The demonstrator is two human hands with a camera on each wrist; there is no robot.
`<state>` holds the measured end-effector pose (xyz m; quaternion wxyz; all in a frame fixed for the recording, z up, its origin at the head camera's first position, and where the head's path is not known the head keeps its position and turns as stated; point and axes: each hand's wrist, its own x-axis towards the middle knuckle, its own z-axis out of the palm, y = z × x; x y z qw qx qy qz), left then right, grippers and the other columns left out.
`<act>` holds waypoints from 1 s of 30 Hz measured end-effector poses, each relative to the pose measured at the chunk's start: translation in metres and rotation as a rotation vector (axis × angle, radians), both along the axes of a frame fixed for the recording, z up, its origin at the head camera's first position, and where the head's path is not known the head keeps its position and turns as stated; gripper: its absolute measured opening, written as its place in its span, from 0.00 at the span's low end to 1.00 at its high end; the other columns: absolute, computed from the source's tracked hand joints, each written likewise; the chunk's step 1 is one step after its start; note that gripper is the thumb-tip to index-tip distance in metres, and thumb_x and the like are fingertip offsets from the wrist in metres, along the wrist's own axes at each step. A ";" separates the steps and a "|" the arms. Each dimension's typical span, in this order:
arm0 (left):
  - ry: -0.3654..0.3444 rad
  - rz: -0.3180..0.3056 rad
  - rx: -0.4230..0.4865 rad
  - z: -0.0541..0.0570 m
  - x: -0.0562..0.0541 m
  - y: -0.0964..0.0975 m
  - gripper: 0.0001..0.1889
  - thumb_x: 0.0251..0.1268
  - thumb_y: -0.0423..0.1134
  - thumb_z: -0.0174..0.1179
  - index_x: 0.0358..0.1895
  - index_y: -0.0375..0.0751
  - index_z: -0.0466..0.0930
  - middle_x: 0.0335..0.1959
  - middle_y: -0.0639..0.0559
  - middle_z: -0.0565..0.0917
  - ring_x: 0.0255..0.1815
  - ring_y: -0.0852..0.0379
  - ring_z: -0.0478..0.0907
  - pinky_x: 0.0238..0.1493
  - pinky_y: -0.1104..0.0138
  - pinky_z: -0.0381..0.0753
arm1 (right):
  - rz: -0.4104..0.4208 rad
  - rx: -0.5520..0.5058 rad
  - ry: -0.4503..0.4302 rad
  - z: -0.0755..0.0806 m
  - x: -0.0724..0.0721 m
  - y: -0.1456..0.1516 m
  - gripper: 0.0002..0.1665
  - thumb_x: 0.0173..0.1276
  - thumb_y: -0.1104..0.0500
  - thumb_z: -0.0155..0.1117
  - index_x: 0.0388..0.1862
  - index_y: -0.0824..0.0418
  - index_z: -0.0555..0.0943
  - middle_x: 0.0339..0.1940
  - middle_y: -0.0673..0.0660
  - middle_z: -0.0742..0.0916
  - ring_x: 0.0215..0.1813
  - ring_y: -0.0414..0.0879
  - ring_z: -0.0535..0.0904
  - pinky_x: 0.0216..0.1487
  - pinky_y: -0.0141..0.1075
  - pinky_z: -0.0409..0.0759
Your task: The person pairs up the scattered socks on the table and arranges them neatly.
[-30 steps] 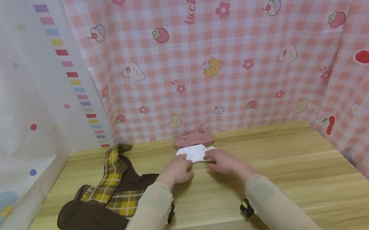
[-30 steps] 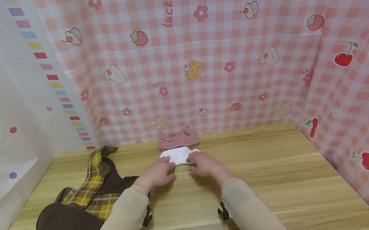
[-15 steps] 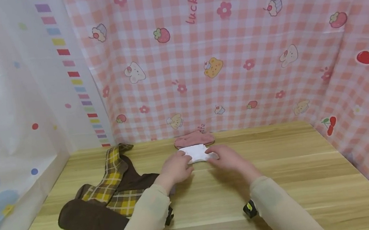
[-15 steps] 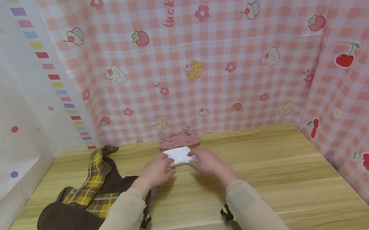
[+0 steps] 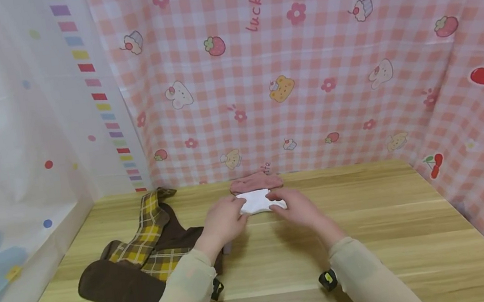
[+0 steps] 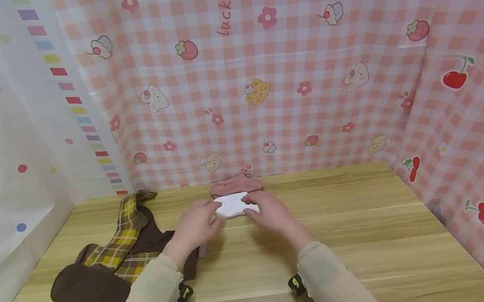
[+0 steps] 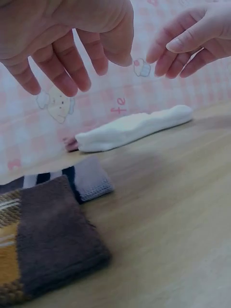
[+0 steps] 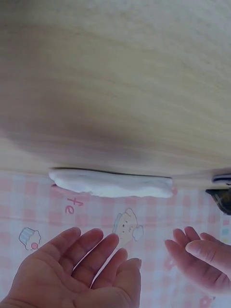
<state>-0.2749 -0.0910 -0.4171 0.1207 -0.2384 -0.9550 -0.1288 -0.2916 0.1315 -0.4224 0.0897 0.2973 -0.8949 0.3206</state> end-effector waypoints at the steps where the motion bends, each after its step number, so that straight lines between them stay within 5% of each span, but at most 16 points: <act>1: 0.013 0.002 0.010 0.001 0.001 -0.001 0.18 0.66 0.41 0.65 0.56 0.38 0.82 0.52 0.42 0.83 0.53 0.43 0.79 0.56 0.50 0.76 | 0.000 -0.011 0.006 0.001 0.001 -0.001 0.16 0.68 0.65 0.65 0.53 0.71 0.81 0.51 0.64 0.86 0.53 0.60 0.82 0.58 0.52 0.77; 16: 0.230 -0.024 0.104 0.016 0.014 -0.030 0.16 0.61 0.36 0.69 0.51 0.37 0.84 0.49 0.42 0.84 0.52 0.41 0.80 0.54 0.46 0.76 | 0.007 -0.063 0.093 0.011 0.008 -0.020 0.15 0.65 0.64 0.69 0.50 0.67 0.83 0.46 0.60 0.87 0.49 0.55 0.83 0.55 0.48 0.79; 30: 0.330 0.014 0.034 0.031 0.030 -0.050 0.17 0.61 0.37 0.68 0.53 0.40 0.84 0.48 0.43 0.84 0.51 0.42 0.79 0.54 0.46 0.75 | 0.033 -0.128 0.119 0.017 0.015 -0.039 0.15 0.65 0.64 0.70 0.49 0.68 0.82 0.46 0.61 0.87 0.49 0.55 0.82 0.55 0.48 0.79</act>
